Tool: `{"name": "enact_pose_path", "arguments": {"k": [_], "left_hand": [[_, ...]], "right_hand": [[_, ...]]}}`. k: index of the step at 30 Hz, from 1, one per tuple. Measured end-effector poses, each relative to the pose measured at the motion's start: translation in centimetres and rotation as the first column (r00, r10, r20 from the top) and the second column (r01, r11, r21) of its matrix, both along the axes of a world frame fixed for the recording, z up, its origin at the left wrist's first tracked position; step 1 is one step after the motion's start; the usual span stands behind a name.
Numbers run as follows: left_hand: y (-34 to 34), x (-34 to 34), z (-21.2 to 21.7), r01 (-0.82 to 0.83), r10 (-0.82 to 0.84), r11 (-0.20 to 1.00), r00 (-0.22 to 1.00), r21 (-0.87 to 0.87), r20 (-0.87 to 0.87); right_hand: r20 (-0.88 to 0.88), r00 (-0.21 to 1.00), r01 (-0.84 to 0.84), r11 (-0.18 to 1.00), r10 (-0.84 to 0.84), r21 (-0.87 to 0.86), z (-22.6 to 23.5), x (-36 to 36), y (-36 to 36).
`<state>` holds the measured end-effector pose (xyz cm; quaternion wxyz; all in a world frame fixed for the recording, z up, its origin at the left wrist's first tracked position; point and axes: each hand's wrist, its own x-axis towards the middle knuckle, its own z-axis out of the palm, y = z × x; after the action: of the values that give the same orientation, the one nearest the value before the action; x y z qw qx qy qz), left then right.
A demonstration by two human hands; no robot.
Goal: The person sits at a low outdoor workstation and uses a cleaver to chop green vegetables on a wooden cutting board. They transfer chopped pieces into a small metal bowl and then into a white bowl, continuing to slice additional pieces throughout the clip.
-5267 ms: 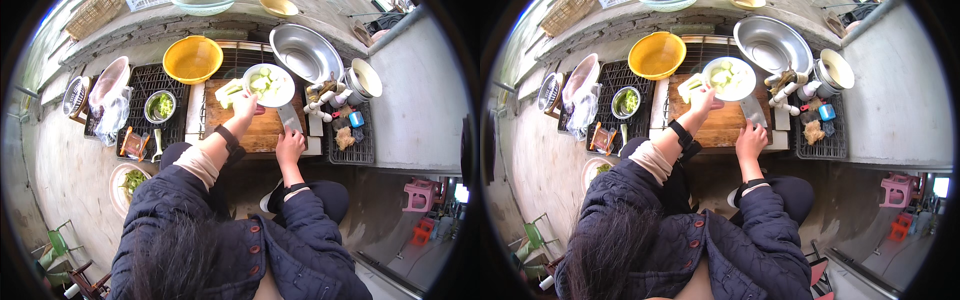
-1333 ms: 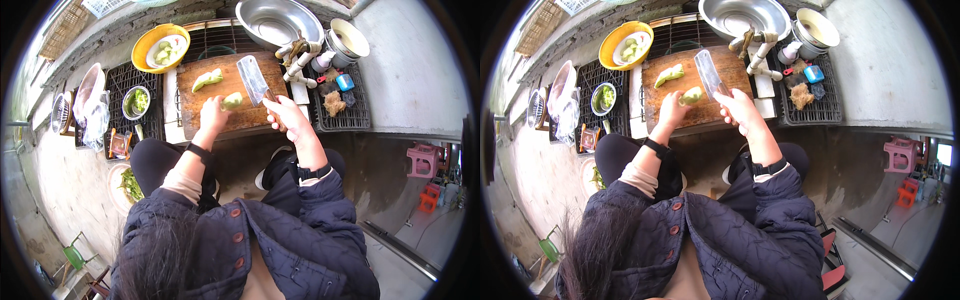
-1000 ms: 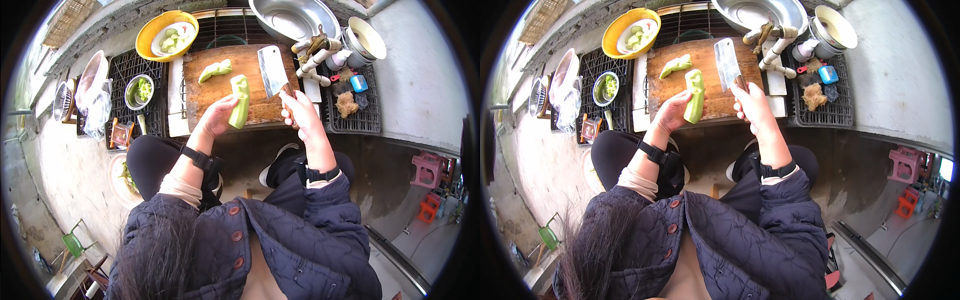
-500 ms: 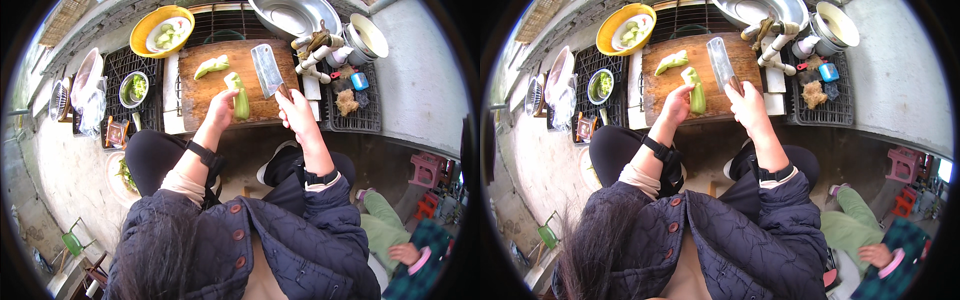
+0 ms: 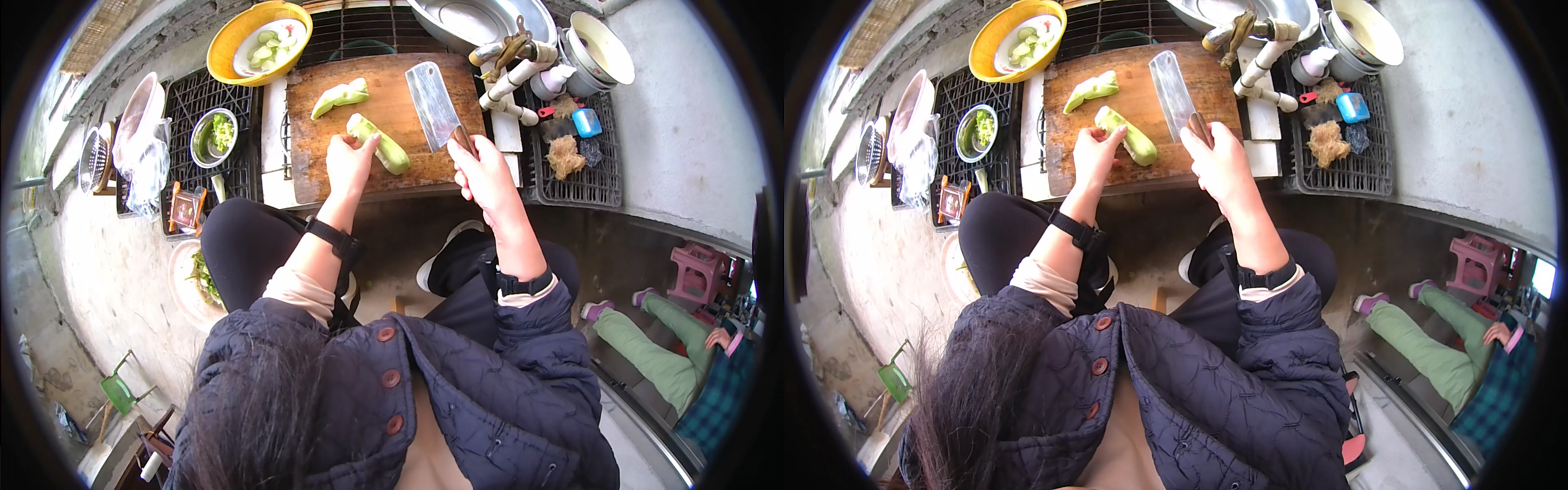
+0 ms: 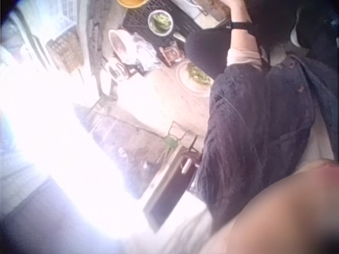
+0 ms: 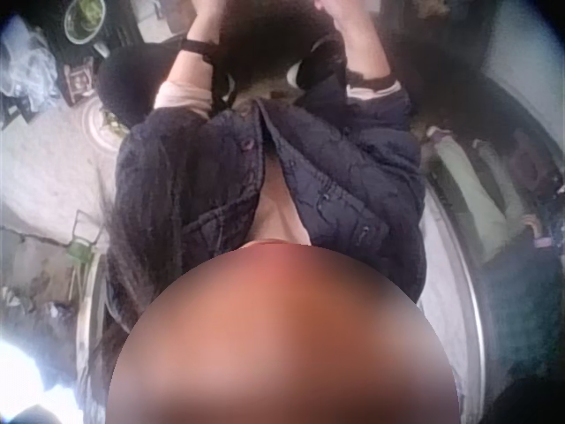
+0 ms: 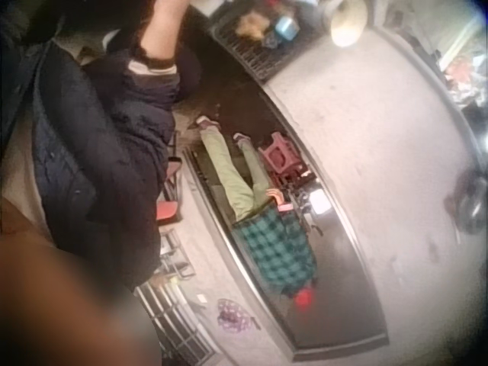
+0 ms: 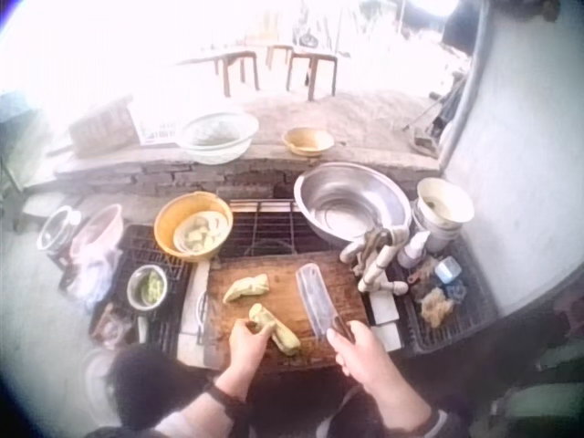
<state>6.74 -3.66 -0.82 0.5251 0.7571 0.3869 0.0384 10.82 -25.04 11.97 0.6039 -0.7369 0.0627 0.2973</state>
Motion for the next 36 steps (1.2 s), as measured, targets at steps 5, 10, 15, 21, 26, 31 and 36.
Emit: {"name": "enact_pose_path", "arguments": {"k": [5, 10, 15, 21, 26, 31, 36], "left_hand": [[-0.6, -0.5, 0.9, 0.104, -0.243, 0.830, 0.952, 0.548, 0.188], [0.4, -0.4, 1.5, 0.389, -0.642, 0.478, 0.766, 0.788, 0.012], [1.3, -1.0, 2.2, 0.653, -0.764, 0.361, 0.616, 0.666, -0.191], [2.3, -0.6, 2.4, 0.675, -0.655, 0.458, 0.697, 0.579, -0.294], [2.3, -0.1, 2.8, 0.470, -0.422, 0.762, 0.882, -0.444, 0.210], [2.2, -0.3, 3.8, 0.350, -0.209, 0.350, 0.933, -0.869, 0.291], [1.8, -0.3, 4.1, 0.363, -0.162, 0.198, 0.928, -0.911, 0.335]], "right_hand": [[0.019, 1.000, -0.006, 1.000, 0.006, -0.011, 0.0, 0.0, 0.1], [0.025, 1.000, -0.010, 1.000, 0.011, -0.006, 0.0, 0.0, 0.2], [0.039, 0.999, 0.000, 1.000, 0.000, -0.015, 0.1, 0.1, 0.1], [0.056, 0.998, 0.001, 1.000, -0.001, 0.000, 0.2, 0.1, -0.3], [0.057, 0.998, 0.039, 0.999, -0.040, 0.017, -0.1, 0.2, -0.5], [0.100, 0.993, 0.069, 0.998, -0.068, -0.004, -0.3, 0.2, -0.2], [0.107, 0.992, 0.075, 0.997, -0.072, -0.021, -0.4, 0.1, 0.1]]}}
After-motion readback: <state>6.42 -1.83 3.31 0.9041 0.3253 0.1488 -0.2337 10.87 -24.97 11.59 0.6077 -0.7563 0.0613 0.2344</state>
